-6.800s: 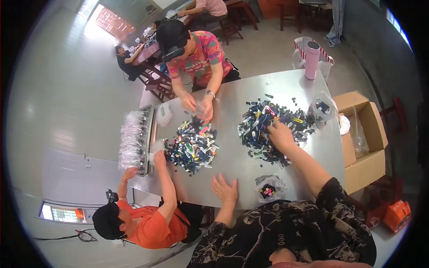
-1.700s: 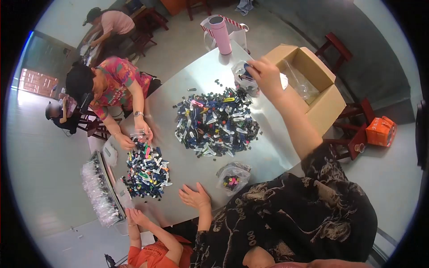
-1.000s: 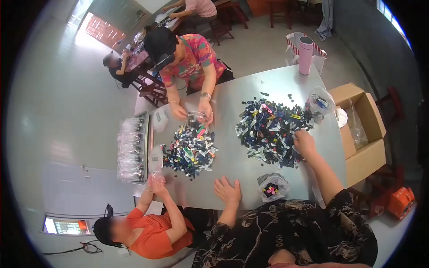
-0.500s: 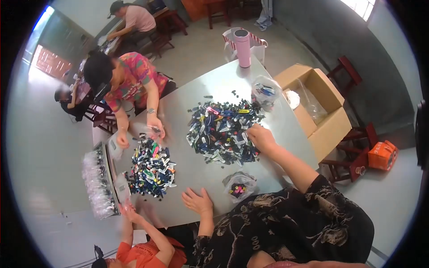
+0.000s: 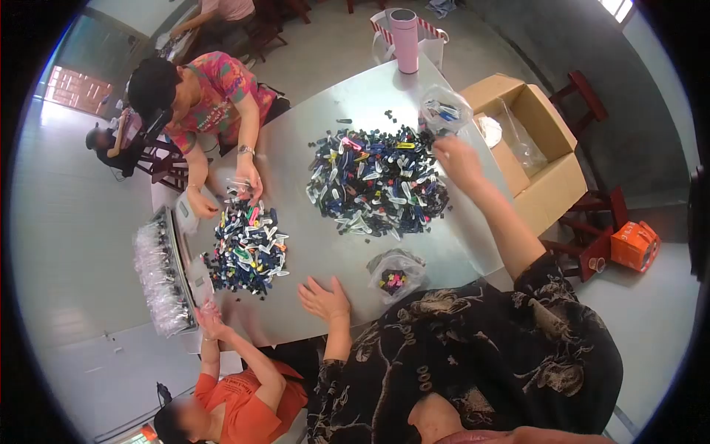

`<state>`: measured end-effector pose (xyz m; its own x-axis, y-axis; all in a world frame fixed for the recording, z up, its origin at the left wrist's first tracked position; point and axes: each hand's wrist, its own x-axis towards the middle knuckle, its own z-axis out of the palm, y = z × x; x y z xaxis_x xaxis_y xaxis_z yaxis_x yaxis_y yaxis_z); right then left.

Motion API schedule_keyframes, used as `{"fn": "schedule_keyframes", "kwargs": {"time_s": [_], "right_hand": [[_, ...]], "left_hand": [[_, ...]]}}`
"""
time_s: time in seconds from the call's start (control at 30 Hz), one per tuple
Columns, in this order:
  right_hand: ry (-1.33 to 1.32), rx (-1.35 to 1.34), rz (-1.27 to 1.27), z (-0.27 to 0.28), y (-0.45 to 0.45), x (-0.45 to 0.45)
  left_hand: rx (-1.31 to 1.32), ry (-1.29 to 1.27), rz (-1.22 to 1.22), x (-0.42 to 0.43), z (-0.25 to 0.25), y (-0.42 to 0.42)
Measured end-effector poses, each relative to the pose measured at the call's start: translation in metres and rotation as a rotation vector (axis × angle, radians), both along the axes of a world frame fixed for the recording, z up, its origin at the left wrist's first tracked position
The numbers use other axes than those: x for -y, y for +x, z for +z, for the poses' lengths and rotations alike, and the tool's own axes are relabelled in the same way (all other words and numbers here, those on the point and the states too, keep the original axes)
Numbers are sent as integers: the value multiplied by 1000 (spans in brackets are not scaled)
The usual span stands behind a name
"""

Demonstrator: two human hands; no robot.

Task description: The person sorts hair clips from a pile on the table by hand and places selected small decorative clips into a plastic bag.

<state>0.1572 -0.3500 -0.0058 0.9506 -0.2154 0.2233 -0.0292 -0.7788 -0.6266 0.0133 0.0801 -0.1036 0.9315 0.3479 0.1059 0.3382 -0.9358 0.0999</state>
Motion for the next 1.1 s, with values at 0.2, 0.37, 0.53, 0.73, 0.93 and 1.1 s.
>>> {"fn": "schedule_keyframes", "kwargs": {"time_s": [0.2, 0.37, 0.53, 0.73, 0.93, 1.1], "right_hand": [[-209, 139, -152, -96, -63, -54], [266, 143, -113, -98, -35, -105], [40, 235, 219, -43, -6, -99], [-231, 60, -202, -66, 46, -65], [110, 31, 29, -58, 15, -100], [84, -17, 109, -38, 20, -79]], "left_hand": [[-12, -10, 19, 1, -2, 2], [-7, -16, 14, 3, 1, 0], [-3, 5, -11, 1, -1, 0], [23, -1, -2, 1, 0, 0], [-15, -23, -9, -1, -3, 0], [-25, -24, -4, -1, -3, -1]]}}
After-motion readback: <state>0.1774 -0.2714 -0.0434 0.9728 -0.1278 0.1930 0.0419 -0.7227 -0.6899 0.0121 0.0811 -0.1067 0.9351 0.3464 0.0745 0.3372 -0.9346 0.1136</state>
